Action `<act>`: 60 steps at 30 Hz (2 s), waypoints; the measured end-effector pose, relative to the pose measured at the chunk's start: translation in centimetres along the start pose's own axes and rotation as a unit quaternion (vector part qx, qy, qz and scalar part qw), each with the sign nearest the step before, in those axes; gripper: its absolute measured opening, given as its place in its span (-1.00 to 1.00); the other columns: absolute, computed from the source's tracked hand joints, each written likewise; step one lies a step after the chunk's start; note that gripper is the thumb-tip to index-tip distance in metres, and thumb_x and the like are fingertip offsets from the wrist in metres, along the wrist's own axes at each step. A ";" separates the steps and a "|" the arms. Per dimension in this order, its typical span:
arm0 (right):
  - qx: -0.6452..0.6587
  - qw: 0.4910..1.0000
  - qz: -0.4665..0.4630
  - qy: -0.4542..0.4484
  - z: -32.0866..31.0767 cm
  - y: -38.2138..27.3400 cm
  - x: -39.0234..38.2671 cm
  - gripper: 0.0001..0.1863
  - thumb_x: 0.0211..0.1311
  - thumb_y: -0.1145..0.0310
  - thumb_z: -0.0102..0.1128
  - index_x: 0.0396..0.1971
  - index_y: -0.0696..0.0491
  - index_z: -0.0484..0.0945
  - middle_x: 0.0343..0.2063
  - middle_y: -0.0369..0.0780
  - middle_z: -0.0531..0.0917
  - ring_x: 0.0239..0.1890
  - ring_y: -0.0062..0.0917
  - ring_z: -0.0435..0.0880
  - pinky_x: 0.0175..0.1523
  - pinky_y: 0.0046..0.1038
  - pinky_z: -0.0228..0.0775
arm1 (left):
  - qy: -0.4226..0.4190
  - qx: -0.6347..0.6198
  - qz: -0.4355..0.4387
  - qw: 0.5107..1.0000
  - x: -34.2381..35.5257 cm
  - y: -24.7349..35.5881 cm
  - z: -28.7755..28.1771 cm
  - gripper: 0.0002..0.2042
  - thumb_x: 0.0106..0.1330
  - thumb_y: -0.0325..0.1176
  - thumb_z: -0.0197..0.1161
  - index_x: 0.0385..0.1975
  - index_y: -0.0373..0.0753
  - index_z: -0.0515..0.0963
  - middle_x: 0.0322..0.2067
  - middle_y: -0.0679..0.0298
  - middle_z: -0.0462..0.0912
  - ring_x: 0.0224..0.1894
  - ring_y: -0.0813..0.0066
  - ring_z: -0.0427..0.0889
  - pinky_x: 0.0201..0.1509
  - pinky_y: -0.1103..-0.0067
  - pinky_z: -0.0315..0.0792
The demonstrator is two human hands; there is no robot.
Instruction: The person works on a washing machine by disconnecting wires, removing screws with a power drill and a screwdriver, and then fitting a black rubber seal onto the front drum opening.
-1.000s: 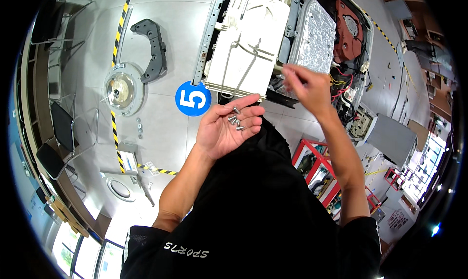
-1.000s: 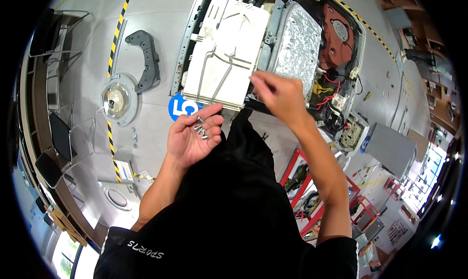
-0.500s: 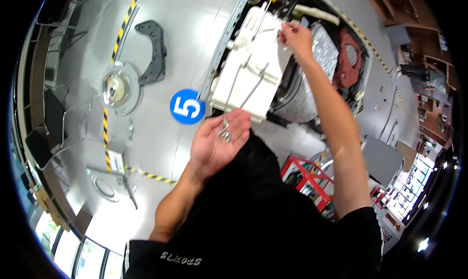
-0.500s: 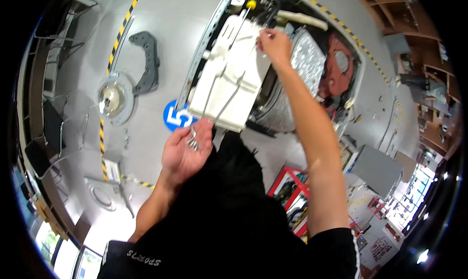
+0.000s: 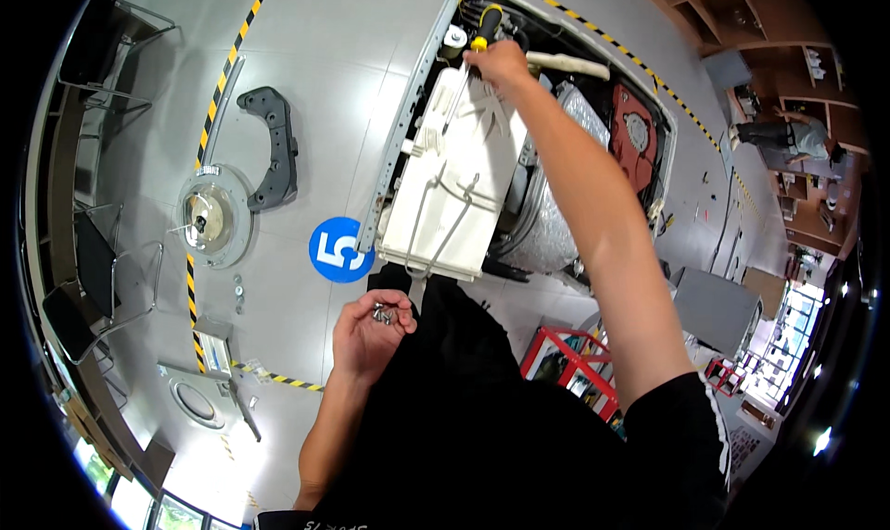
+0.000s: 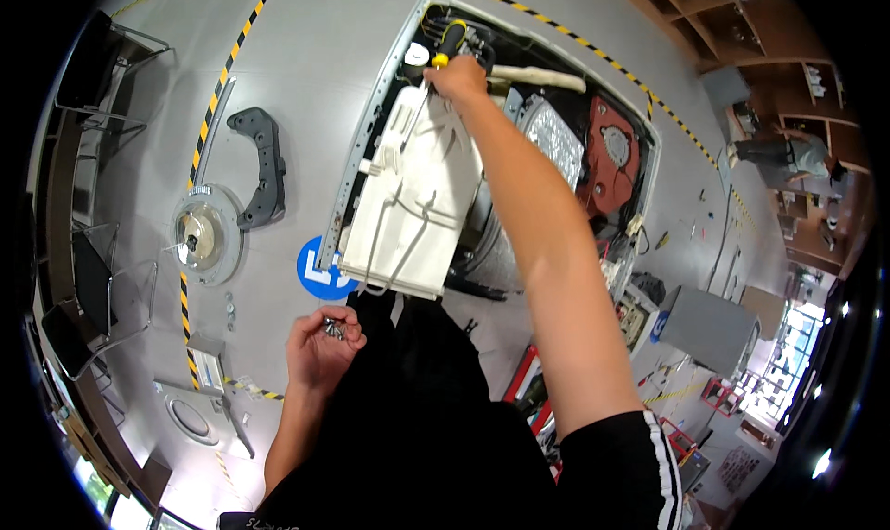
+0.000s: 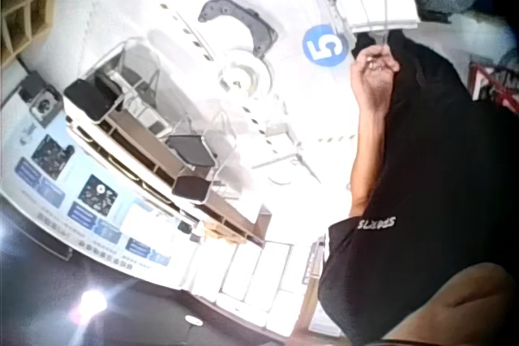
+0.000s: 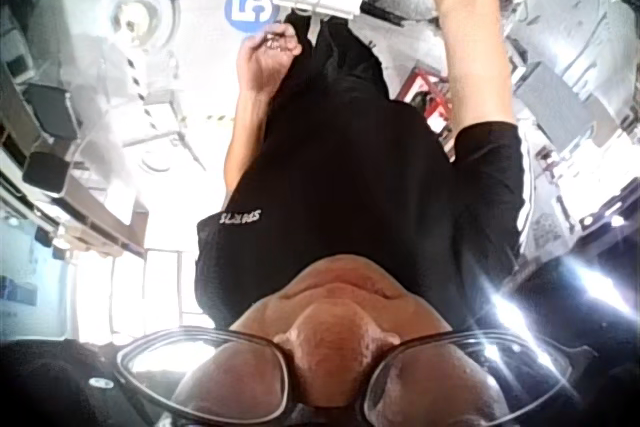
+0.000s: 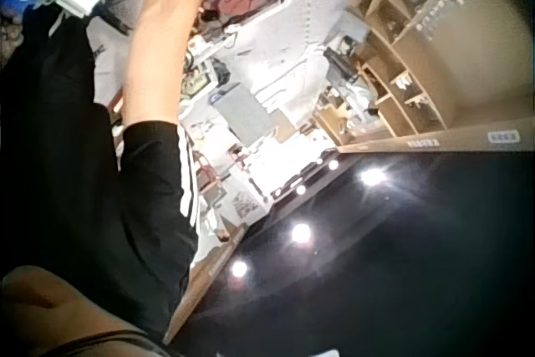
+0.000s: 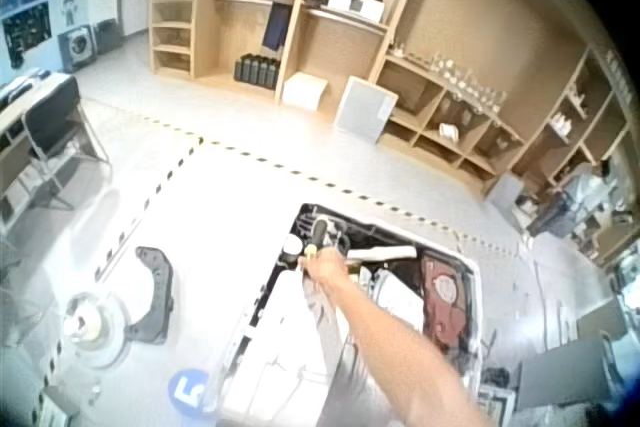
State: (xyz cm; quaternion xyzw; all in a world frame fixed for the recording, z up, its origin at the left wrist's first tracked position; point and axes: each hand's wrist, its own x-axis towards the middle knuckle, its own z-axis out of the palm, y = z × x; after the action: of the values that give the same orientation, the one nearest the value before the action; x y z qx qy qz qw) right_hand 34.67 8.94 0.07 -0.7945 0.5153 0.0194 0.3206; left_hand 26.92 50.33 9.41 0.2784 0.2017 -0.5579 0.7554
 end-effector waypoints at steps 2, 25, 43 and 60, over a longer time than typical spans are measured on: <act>0.293 0.954 0.030 -0.061 -0.7 0.8 -0.3 -0.75 -0.08 0.31 0.36 -0.70 0.16 0.54 -0.74 -0.21 0.55 -0.72 -0.55 0.47 -0.60 -0.48 0.29 | -0.034 -0.002 0.001 0.999 0.3 0.3 -0.8 -0.64 0.34 -0.18 -0.13 -0.40 -0.36 0.50 -0.40 0.12 0.47 -0.40 0.35 0.41 -0.28 0.46 0.31; 0.438 0.866 0.026 0.239 -8.2 24.4 -40.8 -0.87 0.09 0.59 0.23 -0.34 0.16 0.52 -0.26 -0.20 0.66 -0.21 -0.60 0.59 -0.04 -0.56 0.40 | -0.017 0.382 -0.336 0.861 7.7 -12.5 3.5 -0.68 0.36 -0.11 0.08 -0.37 -0.30 0.50 -0.73 0.57 0.07 -0.71 0.77 0.00 -0.62 0.71 -0.06; 0.263 0.944 -0.109 0.164 -6.5 25.7 -38.5 -0.85 0.05 0.57 0.24 -0.34 0.15 0.53 -0.30 -0.15 0.69 -0.26 -0.53 0.67 -0.14 -0.54 0.47 | 0.123 0.212 -0.264 0.933 14.2 -25.1 1.0 -0.83 0.37 -0.27 0.06 -0.34 -0.24 0.43 -0.68 0.49 0.19 -0.67 0.69 0.14 -0.57 0.69 0.11; 0.220 0.944 -0.165 0.181 -6.5 24.9 -37.5 -0.86 -0.03 0.58 0.33 -0.43 0.17 0.56 -0.42 -0.16 0.68 -0.43 -0.47 0.68 -0.32 -0.57 0.49 | 0.096 0.029 -0.303 0.948 15.1 -25.8 0.4 -0.85 0.35 -0.29 0.04 -0.39 -0.21 0.42 -0.72 0.47 0.20 -0.69 0.66 0.13 -0.58 0.64 0.09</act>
State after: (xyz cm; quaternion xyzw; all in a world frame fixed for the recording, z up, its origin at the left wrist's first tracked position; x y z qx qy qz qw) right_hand -5.49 29.20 6.58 -0.7686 0.4176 -0.2916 0.3872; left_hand 6.75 33.30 -4.65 0.2782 0.3316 -0.7368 0.5194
